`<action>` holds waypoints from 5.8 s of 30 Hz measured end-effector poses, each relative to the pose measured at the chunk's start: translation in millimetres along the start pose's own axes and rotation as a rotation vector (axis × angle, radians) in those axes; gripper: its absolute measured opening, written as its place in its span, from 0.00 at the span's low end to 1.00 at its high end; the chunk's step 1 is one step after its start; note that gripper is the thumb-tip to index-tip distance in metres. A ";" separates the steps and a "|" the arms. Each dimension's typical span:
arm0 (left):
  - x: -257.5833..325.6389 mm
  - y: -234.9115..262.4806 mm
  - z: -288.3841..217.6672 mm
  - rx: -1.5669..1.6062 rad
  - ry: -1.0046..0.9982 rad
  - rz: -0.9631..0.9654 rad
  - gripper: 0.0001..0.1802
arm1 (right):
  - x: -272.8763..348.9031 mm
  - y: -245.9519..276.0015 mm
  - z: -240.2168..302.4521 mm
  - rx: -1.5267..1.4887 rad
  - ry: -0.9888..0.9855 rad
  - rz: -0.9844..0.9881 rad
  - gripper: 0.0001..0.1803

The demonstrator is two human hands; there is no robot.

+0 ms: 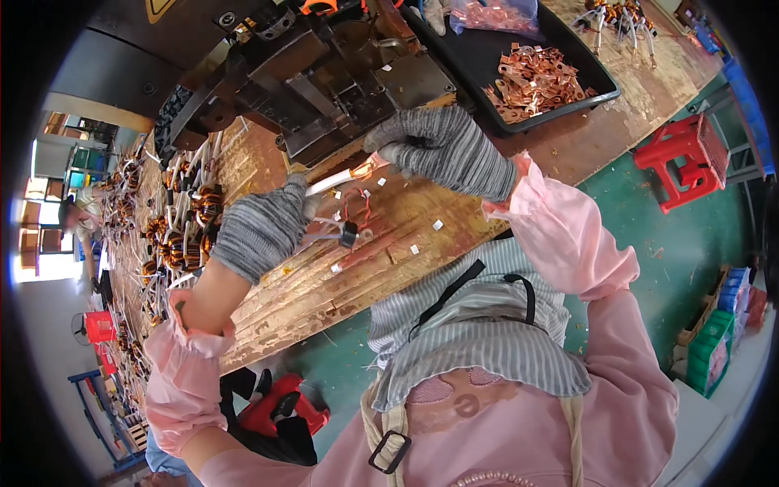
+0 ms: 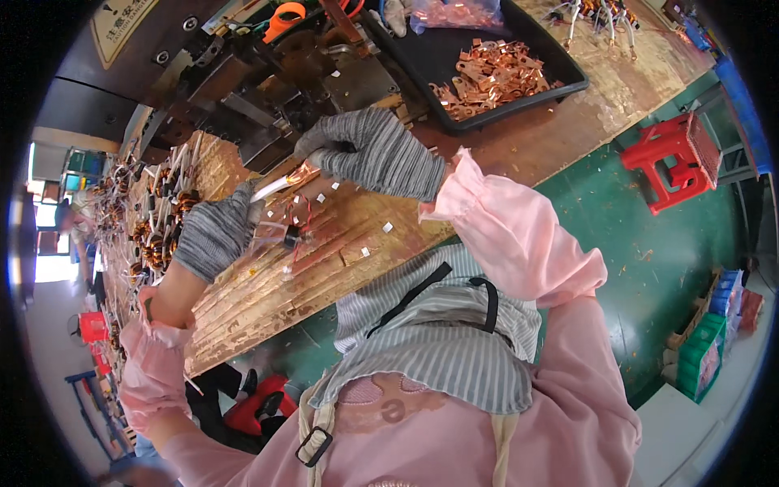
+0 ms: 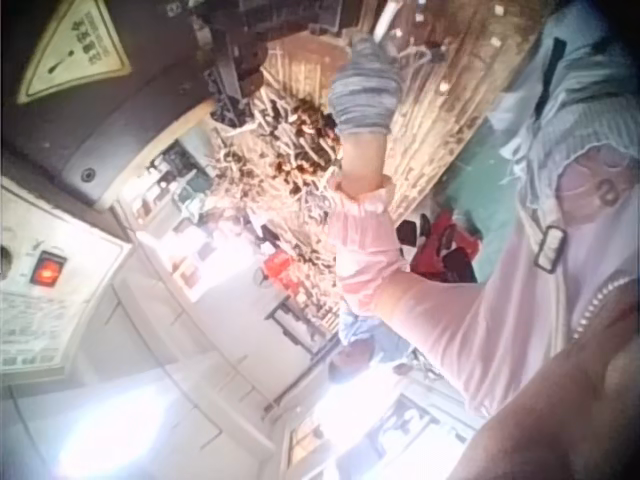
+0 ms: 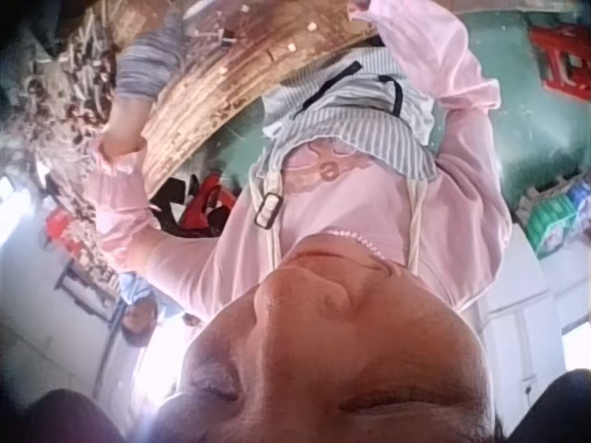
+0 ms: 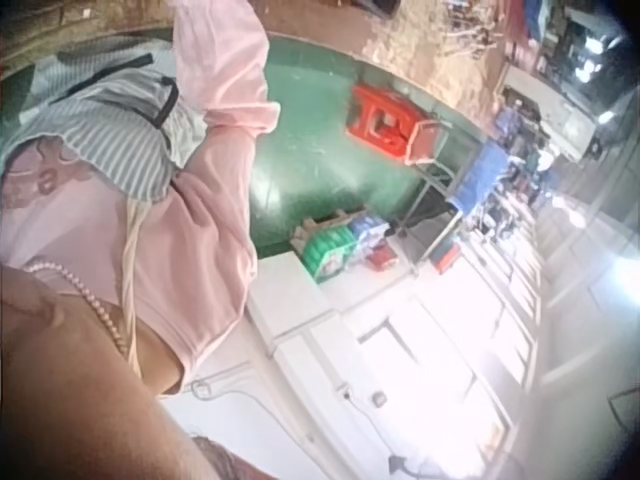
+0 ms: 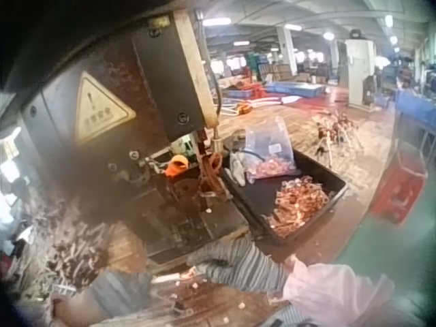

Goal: The person strips the insulation from white wires using a manual crimping tool and then inserts copper terminals into the exposed ends. They repeatedly pick up wire bundles, strip the ends, and place the finished components on the workbench.

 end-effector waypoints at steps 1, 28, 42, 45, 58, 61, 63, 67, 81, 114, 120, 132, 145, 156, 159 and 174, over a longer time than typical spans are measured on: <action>-8.8 -4.8 1.4 -0.001 -0.015 0.009 0.22 | 0.7 2.7 -3.7 0.033 0.029 -0.030 0.12; 77.0 -60.8 36.5 0.381 0.249 -0.471 0.36 | 45.0 3.6 -69.3 -0.149 -0.387 -0.084 0.09; 64.5 -112.7 33.5 0.431 0.315 -0.219 0.43 | 47.9 3.0 -71.0 -0.113 -0.439 -0.086 0.09; 63.5 -101.6 29.7 0.415 0.313 -0.199 0.41 | 53.2 5.5 -62.8 -0.089 -0.462 -0.115 0.09; 106.8 26.5 1.6 -0.119 0.328 -0.535 0.33 | 71.0 26.7 -37.3 -0.322 -0.253 -0.166 0.10; 107.6 26.8 14.1 -0.007 0.324 -0.515 0.34 | 58.5 22.4 -23.4 -0.259 -0.242 -0.173 0.09; 105.1 33.7 10.9 -0.076 0.304 -0.499 0.34 | 70.7 16.6 -25.1 -0.228 -0.275 -0.180 0.08; 108.0 30.4 13.6 -0.061 0.327 -0.469 0.37 | 61.6 20.1 -22.9 -0.318 -0.224 -0.181 0.08; 105.0 38.4 36.5 -0.189 0.298 -0.422 0.35 | 36.6 16.8 -9.5 -0.210 -0.193 -0.106 0.13; 52.1 13.9 113.0 0.282 0.211 -0.049 0.36 | -32.9 22.1 -18.8 -0.226 -0.164 -0.170 0.10; 45.3 5.2 119.2 0.664 0.258 0.058 0.34 | -44.6 26.1 -23.3 -0.233 -0.148 -0.121 0.10; 44.3 -4.6 132.4 0.805 0.293 0.167 0.36 | -58.8 24.3 -37.0 -0.401 -0.213 -0.081 0.09; 35.0 -7.7 142.9 0.810 0.311 0.230 0.35 | -63.5 25.2 -46.1 -0.460 -0.302 -0.117 0.09; 34.0 -7.9 145.6 0.767 0.288 0.195 0.36 | -67.4 27.7 -44.9 -0.301 -0.258 -0.120 0.10; 32.7 -3.6 142.2 0.743 0.280 0.200 0.36 | -68.1 28.1 -46.6 -0.298 -0.282 -0.092 0.10; 32.6 -0.9 137.4 0.772 0.282 0.189 0.34 | -69.2 43.7 -34.2 0.225 -0.144 -0.149 0.13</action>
Point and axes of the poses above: each hand's wrist, its own x-axis away from the middle knuckle, its own y-axis out of the back of the hand, z = x × y, the point moved 8 cm from there along -x, towards the middle knuckle, and after that the axes turned 7 degrees about -x, right-handed, at the moved point
